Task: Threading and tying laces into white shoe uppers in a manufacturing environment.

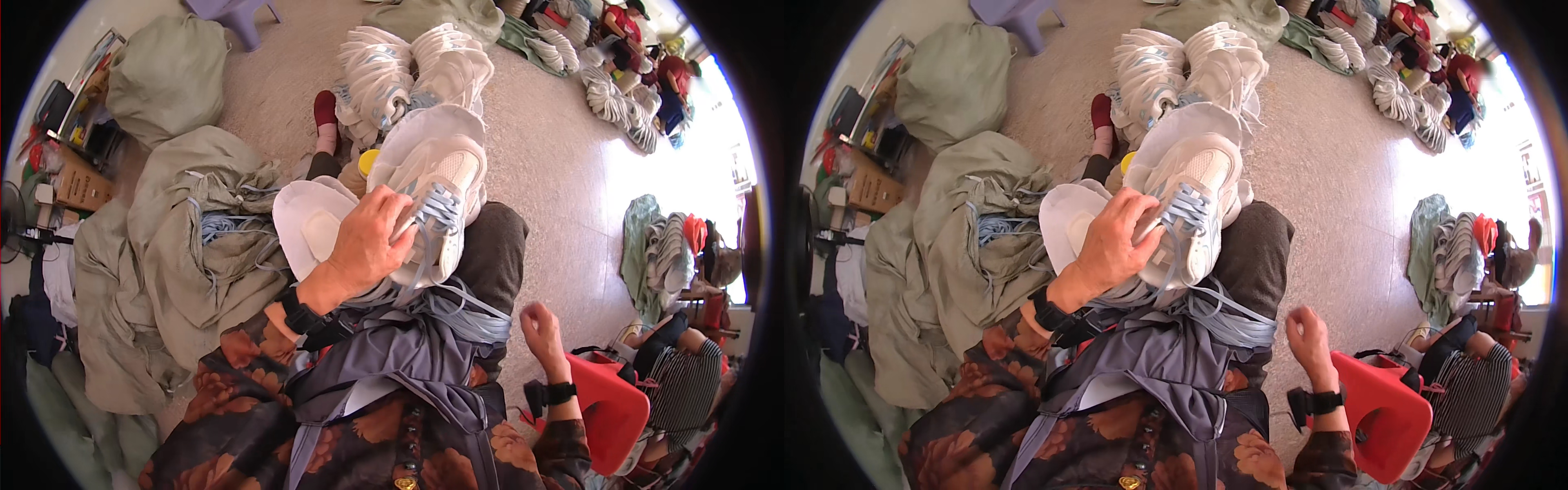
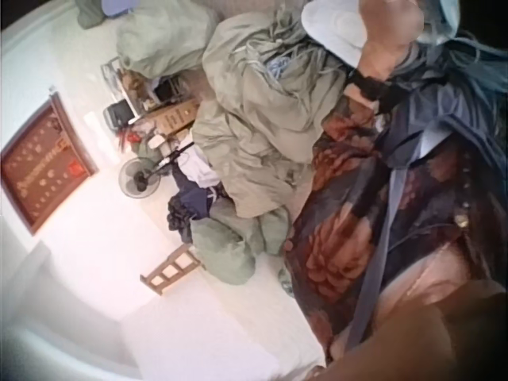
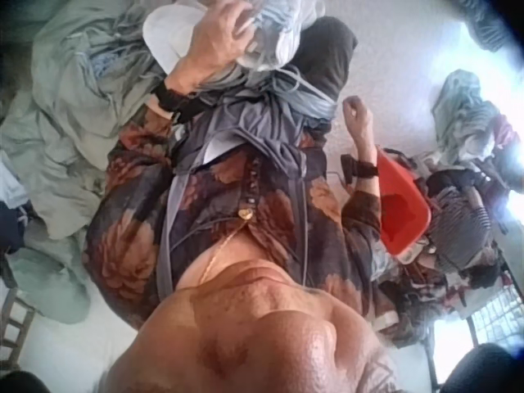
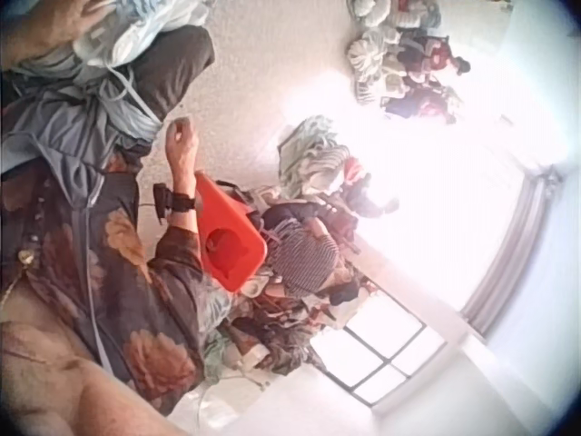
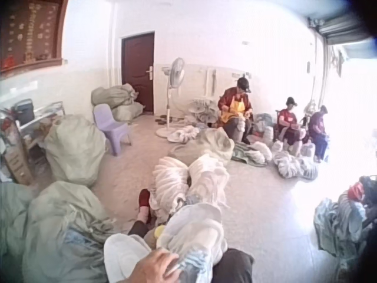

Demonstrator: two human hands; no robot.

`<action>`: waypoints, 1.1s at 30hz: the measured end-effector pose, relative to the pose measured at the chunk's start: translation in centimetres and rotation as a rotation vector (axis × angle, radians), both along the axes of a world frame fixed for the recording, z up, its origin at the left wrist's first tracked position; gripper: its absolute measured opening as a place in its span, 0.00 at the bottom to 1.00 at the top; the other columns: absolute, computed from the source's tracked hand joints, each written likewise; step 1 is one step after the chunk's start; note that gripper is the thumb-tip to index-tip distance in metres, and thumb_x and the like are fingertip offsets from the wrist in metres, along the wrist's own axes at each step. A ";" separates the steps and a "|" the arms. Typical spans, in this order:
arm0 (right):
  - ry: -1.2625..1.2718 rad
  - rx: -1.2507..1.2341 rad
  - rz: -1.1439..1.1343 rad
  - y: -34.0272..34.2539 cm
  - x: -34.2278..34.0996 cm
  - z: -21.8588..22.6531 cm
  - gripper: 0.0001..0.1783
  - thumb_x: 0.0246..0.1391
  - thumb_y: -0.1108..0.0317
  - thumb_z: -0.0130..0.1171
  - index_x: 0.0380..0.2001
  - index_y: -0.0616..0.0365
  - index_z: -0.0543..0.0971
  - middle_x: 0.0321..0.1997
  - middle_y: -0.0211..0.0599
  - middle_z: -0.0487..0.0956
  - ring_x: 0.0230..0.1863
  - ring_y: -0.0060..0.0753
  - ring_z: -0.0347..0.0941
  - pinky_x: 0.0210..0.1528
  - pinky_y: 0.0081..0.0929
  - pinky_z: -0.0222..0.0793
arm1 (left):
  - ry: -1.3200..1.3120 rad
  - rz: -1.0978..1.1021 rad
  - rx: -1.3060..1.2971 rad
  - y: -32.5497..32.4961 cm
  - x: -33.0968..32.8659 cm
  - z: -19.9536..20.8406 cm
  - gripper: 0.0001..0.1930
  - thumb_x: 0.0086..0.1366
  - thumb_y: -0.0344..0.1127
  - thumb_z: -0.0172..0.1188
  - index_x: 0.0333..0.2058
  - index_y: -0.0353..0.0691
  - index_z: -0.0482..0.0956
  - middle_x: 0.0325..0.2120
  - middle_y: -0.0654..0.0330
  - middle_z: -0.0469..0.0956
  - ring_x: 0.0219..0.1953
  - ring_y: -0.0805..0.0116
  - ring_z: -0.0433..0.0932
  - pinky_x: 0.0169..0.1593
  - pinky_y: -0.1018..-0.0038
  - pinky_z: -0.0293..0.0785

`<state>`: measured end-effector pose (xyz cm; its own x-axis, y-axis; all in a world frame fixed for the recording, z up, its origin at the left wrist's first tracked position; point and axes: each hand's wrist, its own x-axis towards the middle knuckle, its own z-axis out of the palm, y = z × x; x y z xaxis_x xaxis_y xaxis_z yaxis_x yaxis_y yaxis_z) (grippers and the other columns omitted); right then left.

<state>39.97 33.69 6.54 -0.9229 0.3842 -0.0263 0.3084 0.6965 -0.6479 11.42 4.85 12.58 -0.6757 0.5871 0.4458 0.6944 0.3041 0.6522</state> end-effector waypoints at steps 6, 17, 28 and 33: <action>0.223 0.021 0.193 -7.3 -10.2 7.8 0.04 0.54 0.78 0.60 0.34 0.62 0.76 0.32 0.45 0.77 0.34 0.48 0.77 0.38 0.41 0.71 | 0.013 -0.064 -0.019 0.2 0.4 0.3 0.15 0.57 0.26 0.66 0.44 0.36 0.77 0.39 0.52 0.75 0.43 0.51 0.78 0.46 0.63 0.76; 0.378 -0.199 0.135 -11.0 -14.4 5.6 0.06 0.58 0.75 0.62 0.37 0.64 0.76 0.32 0.41 0.76 0.28 0.33 0.76 0.32 0.30 0.72 | 0.029 -0.088 -0.045 0.9 1.6 -0.1 0.12 0.57 0.26 0.65 0.41 0.37 0.77 0.39 0.53 0.76 0.45 0.50 0.76 0.49 0.61 0.75; 0.250 -0.386 0.080 -11.3 -13.5 4.5 0.04 0.59 0.75 0.61 0.35 0.64 0.76 0.28 0.37 0.77 0.28 0.26 0.74 0.34 0.25 0.72 | 0.100 -0.041 -0.034 1.9 1.6 -0.8 0.11 0.55 0.26 0.64 0.37 0.38 0.74 0.35 0.55 0.73 0.41 0.52 0.75 0.45 0.59 0.73; 0.244 -0.511 -0.007 -11.5 -13.5 4.0 0.04 0.60 0.75 0.60 0.36 0.63 0.76 0.27 0.33 0.77 0.29 0.20 0.73 0.34 0.23 0.71 | 0.059 0.003 0.017 3.1 1.8 -1.4 0.09 0.55 0.25 0.62 0.35 0.40 0.74 0.34 0.55 0.72 0.40 0.51 0.74 0.43 0.58 0.72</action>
